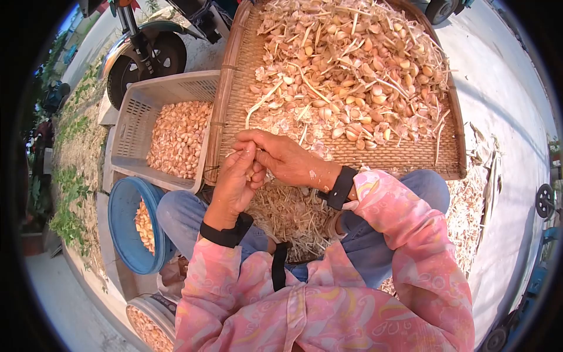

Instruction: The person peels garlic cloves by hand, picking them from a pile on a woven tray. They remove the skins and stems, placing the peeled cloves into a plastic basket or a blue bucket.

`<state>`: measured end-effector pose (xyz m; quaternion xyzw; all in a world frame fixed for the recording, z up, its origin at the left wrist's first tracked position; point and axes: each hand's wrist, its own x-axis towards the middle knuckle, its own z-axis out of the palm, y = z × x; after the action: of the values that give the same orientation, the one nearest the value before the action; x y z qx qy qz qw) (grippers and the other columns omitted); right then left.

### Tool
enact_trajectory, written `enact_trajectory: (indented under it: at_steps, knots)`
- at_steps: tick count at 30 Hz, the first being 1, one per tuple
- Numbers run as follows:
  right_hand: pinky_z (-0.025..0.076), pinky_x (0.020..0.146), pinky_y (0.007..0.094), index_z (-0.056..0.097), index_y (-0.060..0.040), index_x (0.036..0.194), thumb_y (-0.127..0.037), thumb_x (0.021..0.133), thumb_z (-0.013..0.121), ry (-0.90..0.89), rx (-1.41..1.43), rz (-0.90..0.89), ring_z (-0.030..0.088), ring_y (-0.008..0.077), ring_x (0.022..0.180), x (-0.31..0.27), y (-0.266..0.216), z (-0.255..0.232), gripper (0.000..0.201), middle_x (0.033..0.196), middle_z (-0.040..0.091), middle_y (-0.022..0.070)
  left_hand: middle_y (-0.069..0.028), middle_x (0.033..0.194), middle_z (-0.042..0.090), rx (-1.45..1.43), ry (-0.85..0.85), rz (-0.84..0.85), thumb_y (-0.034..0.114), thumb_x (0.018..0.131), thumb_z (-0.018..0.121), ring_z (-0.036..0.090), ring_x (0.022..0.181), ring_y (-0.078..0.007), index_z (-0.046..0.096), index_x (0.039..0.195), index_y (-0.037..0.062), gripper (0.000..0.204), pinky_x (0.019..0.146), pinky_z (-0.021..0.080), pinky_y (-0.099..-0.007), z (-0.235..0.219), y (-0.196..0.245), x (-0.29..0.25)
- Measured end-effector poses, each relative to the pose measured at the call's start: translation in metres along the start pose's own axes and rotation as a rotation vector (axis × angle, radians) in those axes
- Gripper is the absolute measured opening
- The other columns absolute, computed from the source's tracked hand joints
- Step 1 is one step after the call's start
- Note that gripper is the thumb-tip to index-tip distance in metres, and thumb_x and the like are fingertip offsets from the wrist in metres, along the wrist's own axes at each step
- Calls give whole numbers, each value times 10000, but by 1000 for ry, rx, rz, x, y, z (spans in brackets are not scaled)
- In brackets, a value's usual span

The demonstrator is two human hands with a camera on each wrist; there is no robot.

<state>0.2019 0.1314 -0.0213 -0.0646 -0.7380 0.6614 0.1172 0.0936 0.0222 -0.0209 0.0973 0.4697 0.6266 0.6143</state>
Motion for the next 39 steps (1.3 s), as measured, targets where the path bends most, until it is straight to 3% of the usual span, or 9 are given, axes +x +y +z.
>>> enact_trajectory:
  at_steps: [4, 7, 11, 13, 16, 19, 28, 31, 39]
  knots:
    - [417, 894, 309, 328, -25, 1310, -186, 924, 457, 60, -373, -172, 487, 222, 1116, 3, 12, 9, 438, 1288, 429, 140, 8, 615, 446, -3, 92, 46, 279, 909, 509, 389, 467, -68, 513, 855, 43, 242, 386, 277, -172, -15, 5, -4]
    - [422, 887, 309, 359, -27, 1293, -138, 899, 482, 174, -385, -149, 501, 232, 1099, 9, 13, -5, 427, 1242, 456, 125, 32, 585, 415, 50, 228, 251, 246, 908, 513, 354, 462, -45, 527, 857, 27, 225, 378, 242, -160, -35, 73, 6]
    - [457, 745, 337, 553, -36, 1047, -67, 828, 522, 448, -815, -25, 560, 257, 889, 23, 63, -66, 223, 988, 549, 114, 54, 603, 438, 853, 386, 251, 244, 875, 556, 330, 470, -10, 576, 904, 25, 222, 388, 214, -161, -97, 142, 14]
    - [456, 733, 352, 563, -49, 1025, -58, 804, 526, 378, -1027, -23, 554, 285, 874, 26, 83, -85, 224, 975, 553, 113, 58, 590, 441, 806, 560, 317, 264, 869, 566, 302, 455, 3, 601, 918, 18, 253, 395, 191, -160, -84, 142, -28]
    - [449, 732, 379, 577, -68, 955, -53, 776, 525, 385, -1090, -65, 544, 304, 860, 29, 79, -70, 187, 933, 547, 107, 84, 507, 317, 844, 468, 158, 302, 902, 512, 227, 404, -1, 562, 937, 12, 296, 369, 145, -179, -108, 125, -116]
    - [453, 735, 402, 585, -44, 862, -25, 724, 530, 289, -1209, 48, 548, 313, 882, 32, 71, -67, 151, 893, 564, 131, 71, 524, 413, 851, 538, -74, 322, 886, 542, 270, 415, 5, 589, 762, 31, 320, 394, 175, -177, -134, 94, -192]
    - [450, 720, 259, 561, -40, 932, 1, 773, 586, 316, -223, 60, 550, 134, 831, 18, 65, -55, 166, 878, 560, 32, -16, 560, 536, 996, 552, -544, 264, 853, 544, 494, 532, -98, 614, 706, 3, 307, 502, 382, -247, -267, -26, -273]
    - [446, 681, 224, 551, -46, 955, -34, 815, 591, 282, -62, 73, 548, 88, 797, 15, 50, -48, 145, 888, 561, 2, -46, 619, 593, 1451, 41, -298, 225, 843, 534, 561, 580, -132, 609, 714, -15, 283, 559, 444, -268, -430, -107, -300]
    - [414, 504, 164, 562, -43, 1010, -158, 870, 575, 241, 13, 323, 586, 52, 680, 12, 35, -40, 181, 858, 590, -9, -65, 661, 610, 1331, 407, -406, 239, 861, 544, 586, 638, -132, 614, 747, -21, 292, 587, 466, -263, -320, -78, -263]
